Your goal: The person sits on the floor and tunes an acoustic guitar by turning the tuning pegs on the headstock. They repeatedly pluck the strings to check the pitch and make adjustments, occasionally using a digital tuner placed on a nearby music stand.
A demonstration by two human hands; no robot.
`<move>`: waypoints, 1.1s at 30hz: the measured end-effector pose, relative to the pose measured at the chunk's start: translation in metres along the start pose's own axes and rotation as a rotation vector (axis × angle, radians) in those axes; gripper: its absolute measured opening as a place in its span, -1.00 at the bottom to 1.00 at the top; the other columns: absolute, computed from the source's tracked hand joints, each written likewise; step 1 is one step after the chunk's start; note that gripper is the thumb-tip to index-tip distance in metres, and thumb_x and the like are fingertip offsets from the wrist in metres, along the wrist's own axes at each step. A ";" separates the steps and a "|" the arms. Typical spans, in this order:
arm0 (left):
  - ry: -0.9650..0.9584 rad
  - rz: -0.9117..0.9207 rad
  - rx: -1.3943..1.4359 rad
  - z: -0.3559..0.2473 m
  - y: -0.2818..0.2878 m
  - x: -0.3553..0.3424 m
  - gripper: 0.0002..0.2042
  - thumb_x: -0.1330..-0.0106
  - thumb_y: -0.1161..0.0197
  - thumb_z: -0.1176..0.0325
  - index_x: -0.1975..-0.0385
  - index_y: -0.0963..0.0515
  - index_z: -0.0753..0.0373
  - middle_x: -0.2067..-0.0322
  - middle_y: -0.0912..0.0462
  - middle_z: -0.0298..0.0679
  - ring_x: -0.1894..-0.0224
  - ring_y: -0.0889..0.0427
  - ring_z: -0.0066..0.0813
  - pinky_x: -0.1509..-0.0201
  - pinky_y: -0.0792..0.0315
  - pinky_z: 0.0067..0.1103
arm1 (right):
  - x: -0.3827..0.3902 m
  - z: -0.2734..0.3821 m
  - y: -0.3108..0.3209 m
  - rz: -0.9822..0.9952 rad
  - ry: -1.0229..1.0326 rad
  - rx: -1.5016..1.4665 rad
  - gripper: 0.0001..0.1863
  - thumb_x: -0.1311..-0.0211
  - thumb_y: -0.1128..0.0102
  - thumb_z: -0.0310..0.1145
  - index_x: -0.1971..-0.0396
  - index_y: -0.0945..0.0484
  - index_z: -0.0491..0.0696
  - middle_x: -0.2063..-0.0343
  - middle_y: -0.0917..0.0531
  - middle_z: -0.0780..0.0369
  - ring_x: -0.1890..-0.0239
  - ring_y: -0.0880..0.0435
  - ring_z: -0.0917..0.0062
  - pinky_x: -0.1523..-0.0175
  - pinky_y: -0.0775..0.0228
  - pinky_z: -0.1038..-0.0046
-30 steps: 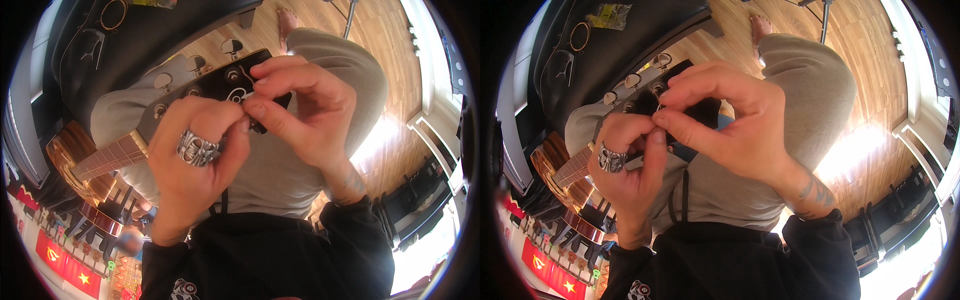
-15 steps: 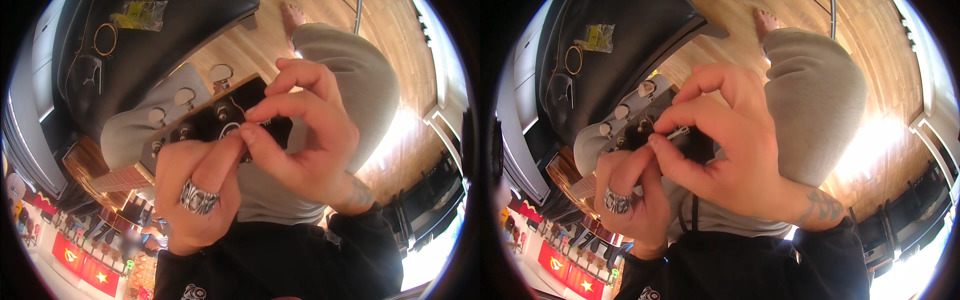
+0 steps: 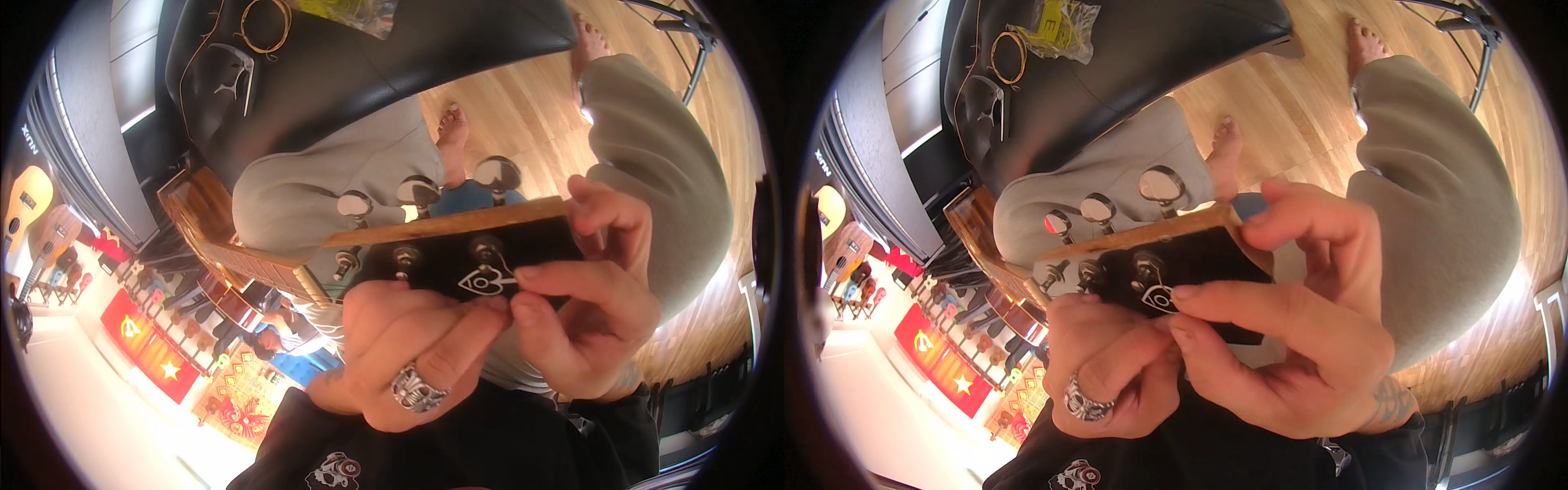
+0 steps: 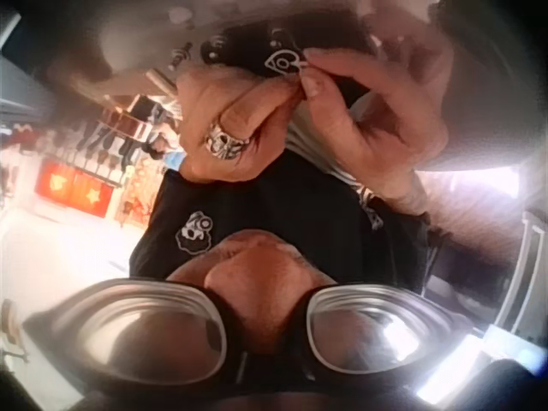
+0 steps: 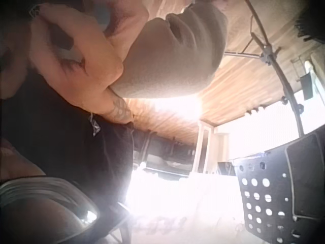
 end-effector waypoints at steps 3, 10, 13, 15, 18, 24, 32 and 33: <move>-0.014 -0.053 -0.047 0.001 0.000 0.005 -0.72 0.25 -0.44 0.50 0.42 -0.74 0.15 0.57 -0.60 -0.51 0.60 -0.48 -0.59 0.37 -0.29 -0.57 | 0.000 -0.005 -0.003 0.022 0.016 -0.036 -0.82 0.04 -0.39 -0.51 0.35 -0.69 -0.13 -0.09 -0.36 -0.07 -0.32 -0.34 0.08 -0.39 -0.22 0.18; 0.013 -0.011 -0.080 0.001 -0.004 0.004 -0.70 0.28 -0.43 0.46 0.41 -0.73 0.15 0.57 -0.55 -0.52 0.58 -0.47 -0.59 0.33 -0.33 -0.56 | -0.002 -0.007 -0.003 0.034 0.024 -0.047 -0.81 0.03 -0.37 -0.47 0.34 -0.68 -0.12 -0.07 -0.34 -0.13 -0.24 -0.40 -0.01 -0.34 -0.27 0.16; -0.012 0.016 -0.072 0.003 -0.004 0.004 -0.69 0.29 -0.43 0.46 0.41 -0.73 0.16 0.57 -0.55 -0.52 0.58 -0.47 -0.58 0.33 -0.32 -0.55 | -0.002 -0.008 -0.003 0.042 0.023 -0.044 -0.80 0.03 -0.39 -0.46 0.34 -0.68 -0.13 -0.07 -0.33 -0.14 -0.22 -0.40 0.00 -0.33 -0.29 0.18; -0.010 0.034 -0.068 0.003 -0.005 0.004 -0.68 0.31 -0.43 0.46 0.40 -0.73 0.17 0.57 -0.55 -0.52 0.58 -0.47 -0.58 0.34 -0.31 -0.55 | -0.002 -0.009 -0.003 0.046 0.019 -0.032 -0.80 0.03 -0.39 -0.45 0.34 -0.69 -0.13 -0.07 -0.32 -0.13 -0.22 -0.40 0.01 -0.33 -0.29 0.20; 0.053 0.128 -0.049 0.004 -0.007 0.000 -0.67 0.25 -0.40 0.53 0.36 -0.68 0.17 0.54 -0.57 -0.48 0.54 -0.50 -0.53 0.31 -0.30 -0.53 | -0.003 -0.011 -0.003 0.056 0.008 -0.010 -0.79 0.04 -0.39 -0.46 0.33 -0.70 -0.13 -0.06 -0.32 -0.13 -0.22 -0.40 0.02 -0.33 -0.29 0.22; 0.113 0.272 -0.016 0.002 -0.003 0.002 -0.65 0.08 -0.32 0.67 0.25 -0.58 0.16 0.43 -0.62 -0.37 0.43 -0.57 -0.41 0.23 -0.31 -0.50 | -0.003 -0.010 -0.001 0.087 0.007 -0.027 -0.76 0.05 -0.39 -0.49 0.29 -0.71 -0.14 -0.04 -0.32 -0.13 -0.21 -0.40 0.06 -0.35 -0.28 0.23; 0.092 0.288 -0.028 0.002 -0.005 -0.003 -0.63 0.07 -0.30 0.68 0.22 -0.57 0.15 0.42 -0.62 -0.37 0.45 -0.56 -0.40 0.23 -0.33 -0.49 | -0.004 -0.010 -0.001 0.055 0.014 -0.033 -0.78 0.01 -0.39 -0.48 0.29 -0.71 -0.16 -0.04 -0.33 -0.14 -0.18 -0.42 0.09 -0.34 -0.29 0.22; 0.095 0.288 -0.028 0.003 -0.004 -0.002 -0.63 0.06 -0.31 0.68 0.22 -0.57 0.15 0.42 -0.61 -0.38 0.45 -0.56 -0.40 0.22 -0.33 -0.49 | -0.004 -0.010 -0.001 0.055 0.015 -0.025 -0.79 0.01 -0.39 -0.47 0.30 -0.70 -0.16 -0.03 -0.34 -0.14 -0.17 -0.42 0.09 -0.33 -0.30 0.22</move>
Point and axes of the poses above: each hand's wrist, its own x-axis away from the middle knuckle, its own y-axis out of the back of the hand, z = x × y, the point moved 6 cm from there along -x, towards the middle knuckle
